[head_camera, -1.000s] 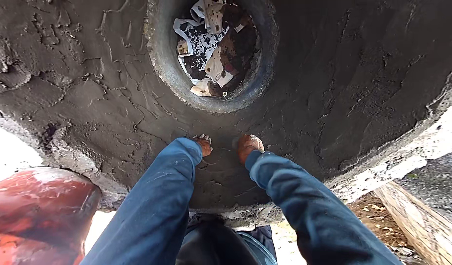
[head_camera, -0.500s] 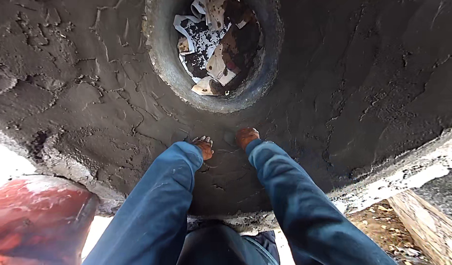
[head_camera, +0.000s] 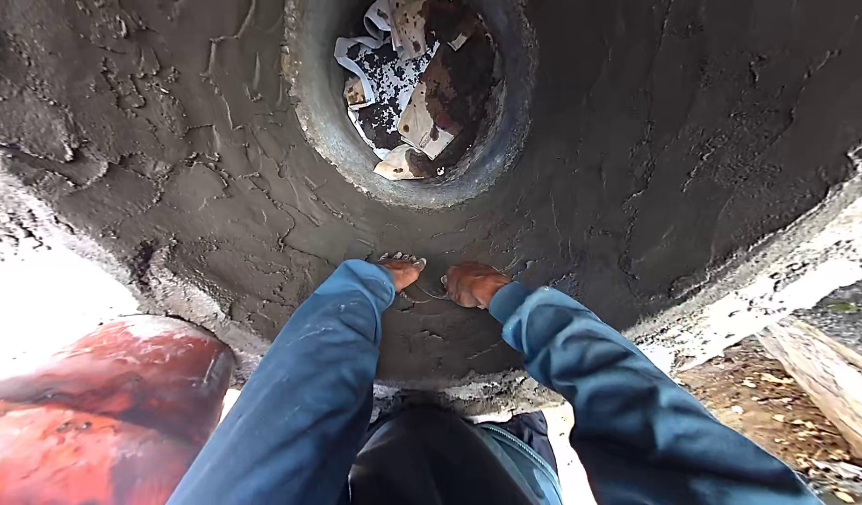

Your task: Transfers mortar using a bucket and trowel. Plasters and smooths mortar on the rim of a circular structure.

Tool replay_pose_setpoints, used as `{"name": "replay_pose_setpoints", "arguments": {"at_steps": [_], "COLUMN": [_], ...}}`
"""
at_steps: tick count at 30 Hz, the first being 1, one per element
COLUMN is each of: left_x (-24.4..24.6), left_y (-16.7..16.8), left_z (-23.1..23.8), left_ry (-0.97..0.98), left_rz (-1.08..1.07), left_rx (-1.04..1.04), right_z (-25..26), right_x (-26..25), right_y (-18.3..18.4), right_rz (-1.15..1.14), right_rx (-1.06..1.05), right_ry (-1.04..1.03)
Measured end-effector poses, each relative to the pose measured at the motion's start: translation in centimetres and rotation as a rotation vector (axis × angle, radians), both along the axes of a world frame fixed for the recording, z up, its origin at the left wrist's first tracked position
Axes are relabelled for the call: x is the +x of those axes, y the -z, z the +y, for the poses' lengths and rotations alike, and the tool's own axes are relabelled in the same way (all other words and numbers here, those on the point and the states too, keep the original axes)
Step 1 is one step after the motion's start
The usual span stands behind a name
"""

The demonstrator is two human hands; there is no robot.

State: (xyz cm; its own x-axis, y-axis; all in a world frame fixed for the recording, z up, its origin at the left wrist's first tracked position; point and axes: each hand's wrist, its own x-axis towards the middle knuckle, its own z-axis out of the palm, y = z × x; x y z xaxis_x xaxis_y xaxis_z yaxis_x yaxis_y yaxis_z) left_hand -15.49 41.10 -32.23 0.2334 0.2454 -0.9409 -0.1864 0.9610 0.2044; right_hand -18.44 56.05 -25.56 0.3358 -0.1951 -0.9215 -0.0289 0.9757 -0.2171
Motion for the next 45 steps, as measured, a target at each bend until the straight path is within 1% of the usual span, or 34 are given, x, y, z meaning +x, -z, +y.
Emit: {"name": "replay_pose_setpoints", "arguments": {"at_steps": [3, 5, 8, 11, 17, 19, 24, 27, 29, 30, 31, 32, 34, 37, 39, 42, 45], "left_x": [-1.1, -1.6, -2.3, -2.7, -2.4, -2.0, -3.3, -3.4, -2.8, -2.2, -1.7, -1.7, -3.0, -3.7, -3.8, -4.4, -5.1], "left_y": [-0.9, -0.8, -1.0, -1.3, -0.3, -0.2, -2.2, -2.2, -1.4, -1.4, -1.1, -1.3, -2.4, -3.3, -3.2, -4.4, -5.3], "left_z": [0.0, -0.2, -0.2, -0.4, -1.5, -1.6, -1.0, -0.9, -1.3, -1.5, -1.8, -1.9, -1.6, -1.6, -1.8, -1.1, -0.5], "left_ry": [-0.128, -0.139, -0.073, 0.059, 0.246, 0.277, 0.17, 0.117, -0.003, -0.12, -0.177, -0.142, -0.014, 0.011, 0.079, 0.173, 0.322], "left_rz": [-0.061, -0.083, -0.083, -0.083, -0.053, -0.059, -0.074, -0.043, -0.024, -0.018, -0.016, -0.023, -0.05, -0.057, -0.044, -0.044, -0.07], "left_rx": [-0.13, -0.147, -0.114, -0.06, 0.089, 0.133, -0.018, -0.043, -0.015, -0.024, -0.035, -0.044, -0.074, -0.078, -0.042, -0.019, 0.07], "right_z": [-1.2, -2.1, -3.6, -4.5, -5.2, -5.4, -5.1, -2.5, -0.3, 0.8, 1.9, 3.1, 5.5, 7.3, 6.6, 4.2, 0.9], "right_x": [0.4, 0.6, 0.3, 0.5, 0.7, 0.8, 0.6, 0.2, -0.4, -0.7, -1.2, -1.6, -2.0, -2.5, -3.1, -1.7, 0.7], "right_y": [-1.2, -1.8, -2.3, -2.5, -3.0, -3.6, -5.6, -7.3, -8.5, -8.9, -9.0, -8.6, -6.8, -2.5, 0.6, 4.9, 7.1], "right_rz": [-0.002, 0.004, -0.002, -0.006, 0.016, 0.02, 0.004, -0.018, -0.046, -0.066, -0.086, -0.098, -0.07, 0.028, 0.044, 0.064, 0.071], "right_rx": [0.021, 0.036, 0.047, 0.033, -0.014, -0.021, -0.07, -0.194, -0.246, -0.244, -0.214, -0.163, -0.072, 0.048, 0.094, 0.043, -0.014], "right_ry": [0.078, 0.145, 0.21, 0.249, 0.271, 0.281, 0.293, 0.37, 0.397, 0.376, 0.351, 0.332, 0.336, 0.328, 0.278, 0.239, 0.216]}}
